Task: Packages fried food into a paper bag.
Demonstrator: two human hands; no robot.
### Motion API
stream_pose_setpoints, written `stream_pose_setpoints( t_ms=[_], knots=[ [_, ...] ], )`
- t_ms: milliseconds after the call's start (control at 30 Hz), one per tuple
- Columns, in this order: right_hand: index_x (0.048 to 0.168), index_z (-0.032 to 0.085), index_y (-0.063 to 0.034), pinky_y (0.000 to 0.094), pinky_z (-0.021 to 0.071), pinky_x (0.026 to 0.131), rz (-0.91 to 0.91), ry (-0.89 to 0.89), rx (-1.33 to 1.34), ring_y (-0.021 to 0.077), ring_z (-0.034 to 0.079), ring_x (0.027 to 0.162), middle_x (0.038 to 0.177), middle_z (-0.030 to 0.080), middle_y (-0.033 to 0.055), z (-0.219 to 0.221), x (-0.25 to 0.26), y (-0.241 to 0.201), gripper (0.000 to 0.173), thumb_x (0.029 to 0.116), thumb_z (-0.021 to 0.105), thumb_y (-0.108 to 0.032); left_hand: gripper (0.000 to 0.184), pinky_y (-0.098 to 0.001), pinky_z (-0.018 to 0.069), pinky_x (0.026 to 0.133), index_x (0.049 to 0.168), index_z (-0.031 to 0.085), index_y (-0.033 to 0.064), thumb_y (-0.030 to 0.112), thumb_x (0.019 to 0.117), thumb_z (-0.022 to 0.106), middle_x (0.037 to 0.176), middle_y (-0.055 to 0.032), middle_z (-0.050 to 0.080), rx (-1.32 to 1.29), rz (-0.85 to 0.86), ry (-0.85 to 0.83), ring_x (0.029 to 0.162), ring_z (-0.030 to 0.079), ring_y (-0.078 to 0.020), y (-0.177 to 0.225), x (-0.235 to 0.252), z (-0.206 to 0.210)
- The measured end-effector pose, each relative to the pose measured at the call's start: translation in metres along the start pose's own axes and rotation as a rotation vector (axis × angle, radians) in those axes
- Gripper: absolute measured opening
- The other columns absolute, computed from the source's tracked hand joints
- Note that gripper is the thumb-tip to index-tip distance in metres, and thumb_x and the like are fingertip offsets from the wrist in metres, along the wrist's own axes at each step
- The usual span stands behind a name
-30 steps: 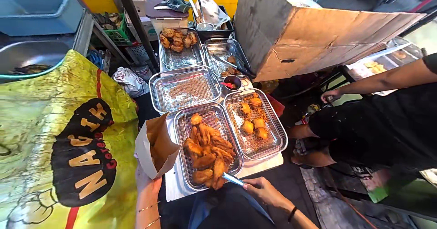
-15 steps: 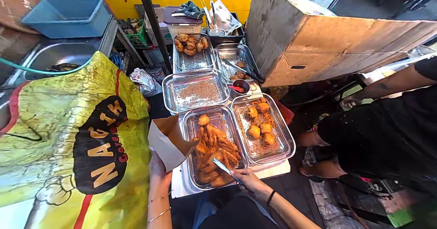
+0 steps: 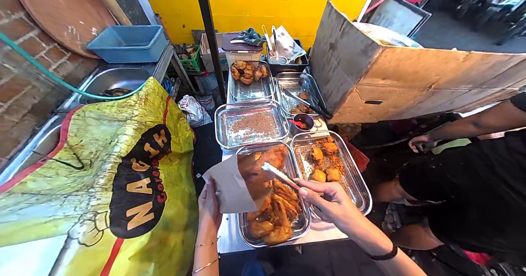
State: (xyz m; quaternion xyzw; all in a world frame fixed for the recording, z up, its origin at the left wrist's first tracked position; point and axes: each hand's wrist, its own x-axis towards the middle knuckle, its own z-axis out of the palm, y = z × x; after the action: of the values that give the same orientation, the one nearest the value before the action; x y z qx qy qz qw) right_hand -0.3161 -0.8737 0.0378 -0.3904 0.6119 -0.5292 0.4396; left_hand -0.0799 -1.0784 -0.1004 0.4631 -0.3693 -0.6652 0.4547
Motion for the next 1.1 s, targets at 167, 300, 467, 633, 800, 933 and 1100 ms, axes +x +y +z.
stream_pose_setpoints(
  t_ms=[167,300,467,633,800,933,1100],
  knots=[
    [0.129,0.073,-0.0183,0.0206,0.0546,0.069,-0.012,-0.061,-0.233,0.0015,0.064,0.075,0.103,0.075,-0.0036,0.006,-0.003,0.003,0.033,0.1033,0.061,-0.036,0.038,-0.0287,0.0604,0.067,0.118,0.062,0.0014,0.028,0.1118,0.036,0.087,-0.0029,0.069,0.008,0.14,-0.002,0.075,0.068,-0.01,0.0,-0.002,0.003],
    [0.118,0.078,-0.0181,0.034,0.056,0.085,0.006,-0.191,-0.587,0.0099,0.069,0.091,0.099,0.074,0.0011,0.006,0.01,0.0,0.041,0.1037,0.055,-0.049,0.033,-0.0265,0.0596,0.078,0.12,0.063,-0.0034,0.021,0.1082,0.044,0.096,-0.0028,0.07,0.242,0.342,-0.152,0.085,0.068,-0.007,0.013,-0.016,0.015],
    [0.092,0.068,-0.0035,0.0575,0.0517,0.08,0.199,-0.302,-0.954,0.0345,0.068,0.092,0.088,0.068,0.0162,0.006,0.037,-0.036,0.033,0.1002,0.058,-0.034,0.028,-0.023,0.0575,0.086,0.103,0.072,0.0006,0.013,0.1047,0.047,0.096,-0.0024,0.073,0.413,0.548,-0.264,0.092,0.069,-0.0051,0.028,-0.028,0.04],
    [0.087,0.066,-0.0007,0.0578,0.0502,0.076,0.172,-0.329,-1.057,0.0377,0.067,0.091,0.088,0.067,0.0192,0.02,0.048,-0.065,0.027,0.098,0.057,-0.024,0.04,-0.0259,0.055,0.095,0.135,0.054,-0.0056,0.02,0.1103,0.035,0.121,-0.0111,0.066,0.289,0.345,-0.271,0.107,0.066,-0.0092,0.019,-0.026,0.051],
    [0.134,0.063,-0.0138,0.0537,0.0534,0.087,0.155,-0.303,-1.106,0.0324,0.067,0.103,0.114,0.067,0.0146,0.023,0.033,-0.088,0.057,0.1046,0.043,-0.058,0.043,-0.0371,0.0629,0.076,0.13,0.057,0.0006,0.03,0.1127,0.031,0.099,-0.0096,0.072,-0.131,0.022,-0.133,0.086,0.072,-0.0163,-0.007,-0.021,0.055],
    [0.126,0.064,-0.0256,0.0409,0.0523,0.063,-0.037,0.008,-0.878,0.0153,0.06,0.069,0.08,0.063,-0.0013,-0.004,0.01,-0.073,0.073,0.0837,0.054,-0.084,0.044,-0.0359,0.0633,0.078,0.134,0.055,0.0017,0.03,0.1129,0.028,0.103,-0.0098,0.073,-0.209,0.023,-0.114,0.089,0.073,-0.0156,-0.004,-0.022,0.048],
    [0.108,0.071,-0.0154,0.0421,0.0527,0.06,-0.146,0.375,-0.821,0.0179,0.063,0.067,0.073,0.064,0.0004,0.036,0.052,-0.05,0.072,0.0792,0.064,-0.081,0.043,-0.0327,0.0628,0.077,0.128,0.058,0.0017,0.03,0.1127,0.029,0.1,-0.008,0.073,-0.198,0.023,-0.122,0.089,0.073,-0.0132,0.004,-0.02,0.055]
  ],
)
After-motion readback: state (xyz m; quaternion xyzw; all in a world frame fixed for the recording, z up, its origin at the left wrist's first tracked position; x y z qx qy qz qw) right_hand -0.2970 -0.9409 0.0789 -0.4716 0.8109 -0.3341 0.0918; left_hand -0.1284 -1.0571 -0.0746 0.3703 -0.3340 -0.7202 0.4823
